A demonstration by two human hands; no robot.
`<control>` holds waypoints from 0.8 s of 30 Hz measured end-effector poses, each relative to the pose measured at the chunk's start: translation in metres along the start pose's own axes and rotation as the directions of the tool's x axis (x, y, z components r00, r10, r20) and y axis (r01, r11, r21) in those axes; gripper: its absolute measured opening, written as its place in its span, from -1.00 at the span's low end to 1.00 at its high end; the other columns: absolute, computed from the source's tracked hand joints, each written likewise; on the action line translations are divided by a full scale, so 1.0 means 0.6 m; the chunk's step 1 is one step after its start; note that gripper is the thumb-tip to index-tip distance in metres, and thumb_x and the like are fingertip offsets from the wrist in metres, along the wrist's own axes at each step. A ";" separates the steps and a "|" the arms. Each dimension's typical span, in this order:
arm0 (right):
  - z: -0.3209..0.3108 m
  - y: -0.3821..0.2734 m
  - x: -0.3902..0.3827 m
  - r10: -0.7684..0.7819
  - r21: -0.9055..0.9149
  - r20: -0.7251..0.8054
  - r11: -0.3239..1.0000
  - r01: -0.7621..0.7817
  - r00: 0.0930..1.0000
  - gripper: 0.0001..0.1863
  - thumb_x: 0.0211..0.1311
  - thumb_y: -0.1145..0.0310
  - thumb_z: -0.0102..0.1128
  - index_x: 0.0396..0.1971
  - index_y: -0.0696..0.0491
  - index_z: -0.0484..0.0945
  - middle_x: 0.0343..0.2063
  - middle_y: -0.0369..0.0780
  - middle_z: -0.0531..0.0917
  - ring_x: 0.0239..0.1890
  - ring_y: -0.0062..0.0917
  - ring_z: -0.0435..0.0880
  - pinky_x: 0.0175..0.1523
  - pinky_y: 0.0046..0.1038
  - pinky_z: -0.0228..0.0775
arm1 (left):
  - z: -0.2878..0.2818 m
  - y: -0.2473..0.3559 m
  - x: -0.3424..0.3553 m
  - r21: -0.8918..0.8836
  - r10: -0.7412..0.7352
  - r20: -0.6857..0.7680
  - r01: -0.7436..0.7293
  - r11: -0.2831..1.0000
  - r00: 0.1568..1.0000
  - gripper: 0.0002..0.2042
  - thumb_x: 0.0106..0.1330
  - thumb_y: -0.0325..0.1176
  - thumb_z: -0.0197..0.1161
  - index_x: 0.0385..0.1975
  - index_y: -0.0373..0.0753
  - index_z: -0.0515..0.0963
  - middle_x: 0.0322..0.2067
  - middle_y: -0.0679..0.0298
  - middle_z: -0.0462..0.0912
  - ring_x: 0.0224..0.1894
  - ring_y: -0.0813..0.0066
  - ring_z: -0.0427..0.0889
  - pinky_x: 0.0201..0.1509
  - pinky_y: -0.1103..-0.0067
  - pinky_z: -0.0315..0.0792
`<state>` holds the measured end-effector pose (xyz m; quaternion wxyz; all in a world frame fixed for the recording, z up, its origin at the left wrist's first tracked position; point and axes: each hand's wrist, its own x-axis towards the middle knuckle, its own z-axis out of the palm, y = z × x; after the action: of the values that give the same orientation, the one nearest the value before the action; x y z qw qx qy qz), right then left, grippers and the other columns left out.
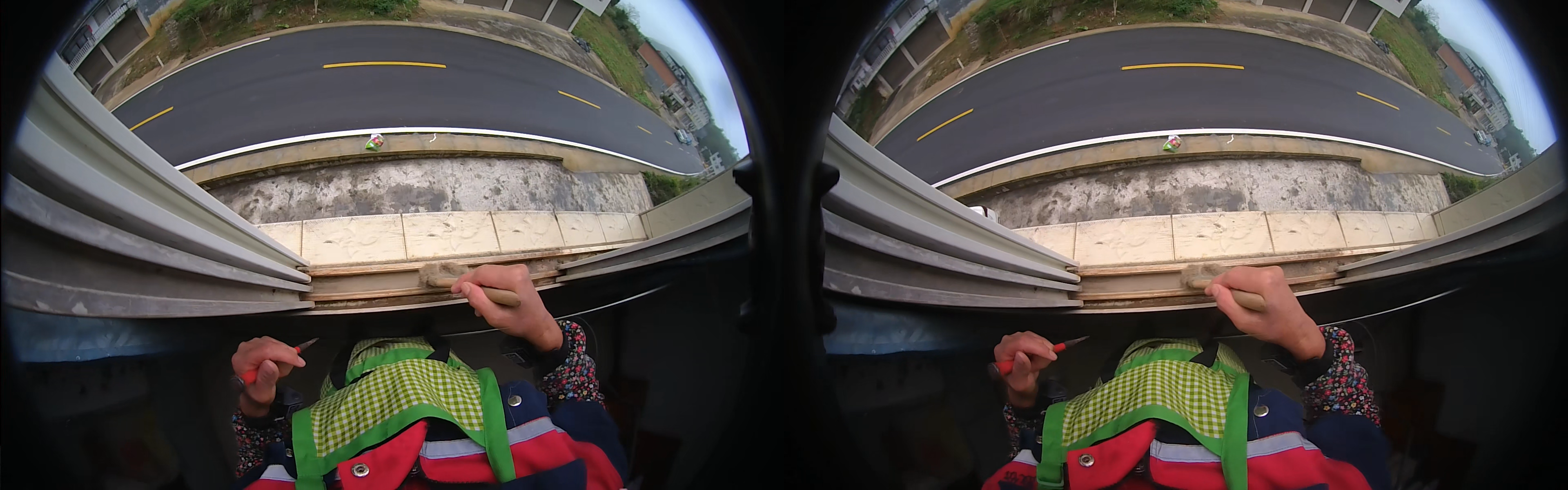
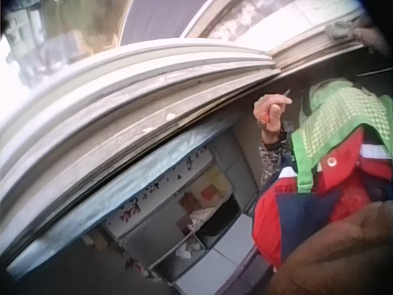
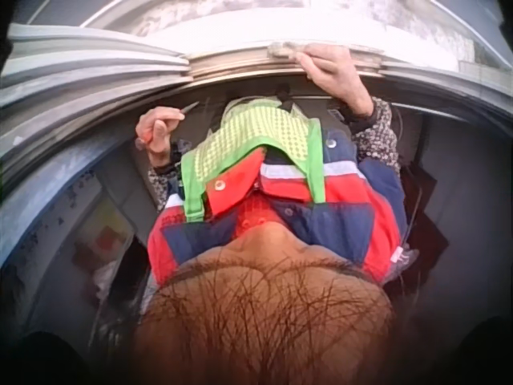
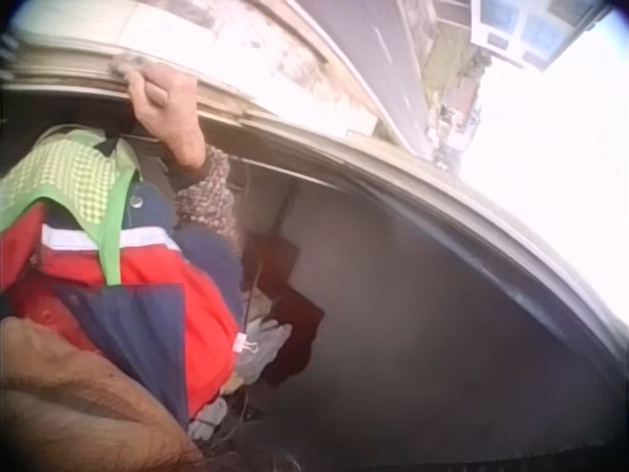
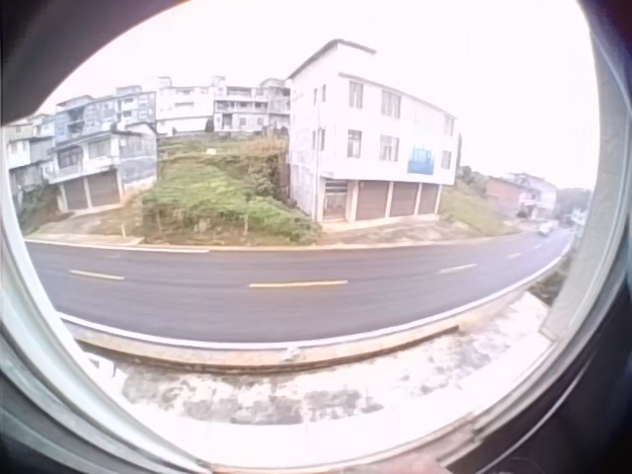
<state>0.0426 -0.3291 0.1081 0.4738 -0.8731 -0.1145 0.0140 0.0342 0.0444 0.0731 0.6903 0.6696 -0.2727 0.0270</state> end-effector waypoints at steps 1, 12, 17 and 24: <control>0.027 -0.016 0.011 -0.011 0.118 0.041 0.993 0.006 0.999 -0.92 0.21 0.50 0.26 -0.36 0.15 0.69 -0.50 -0.06 0.69 -0.49 -0.24 0.69 -0.32 -0.40 0.53 | 0.001 0.000 0.000 -0.005 0.008 -0.004 -0.008 1.000 1.000 -0.46 0.51 0.04 0.06 -0.47 -0.37 0.65 -0.83 0.43 0.29 -0.80 0.60 0.28 -0.59 0.61 0.30; 0.171 -0.009 0.051 -0.270 0.193 0.087 0.949 0.250 0.959 -0.75 0.21 0.40 0.21 -0.62 0.15 0.45 -0.63 -0.02 0.51 -0.53 0.00 0.52 -0.44 -0.11 0.32 | 0.031 0.003 0.021 0.064 0.055 0.037 -0.057 0.996 0.998 -0.47 0.49 0.04 0.06 -0.49 -0.35 0.63 -0.85 0.44 0.27 -0.81 0.57 0.28 -0.57 0.56 0.36; 0.089 -0.008 0.031 -0.155 0.016 0.189 0.988 0.155 0.970 -0.75 0.21 0.41 0.21 -0.62 0.14 0.46 -0.63 -0.03 0.53 -0.53 -0.01 0.54 -0.43 -0.12 0.36 | 0.032 0.005 0.013 0.086 0.045 0.022 -0.047 0.995 0.999 -0.47 0.49 0.03 0.06 -0.52 -0.34 0.62 -0.87 0.46 0.23 -0.82 0.56 0.28 -0.55 0.55 0.40; -0.010 -0.006 -0.019 0.027 -0.466 0.205 0.882 0.073 0.978 -0.83 0.15 0.44 0.24 -0.60 0.14 0.55 -0.62 -0.07 0.58 -0.52 -0.08 0.60 -0.38 -0.19 0.46 | 0.034 0.013 0.011 0.051 0.081 0.003 -0.081 0.995 0.997 -0.45 0.50 0.05 0.05 -0.53 -0.34 0.62 -0.86 0.46 0.23 -0.81 0.56 0.29 -0.57 0.55 0.38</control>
<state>0.0318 -0.3344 0.1136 0.2331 -0.9543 -0.1733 0.0704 0.0300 0.0239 0.0818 0.6712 0.6755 -0.2990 0.0615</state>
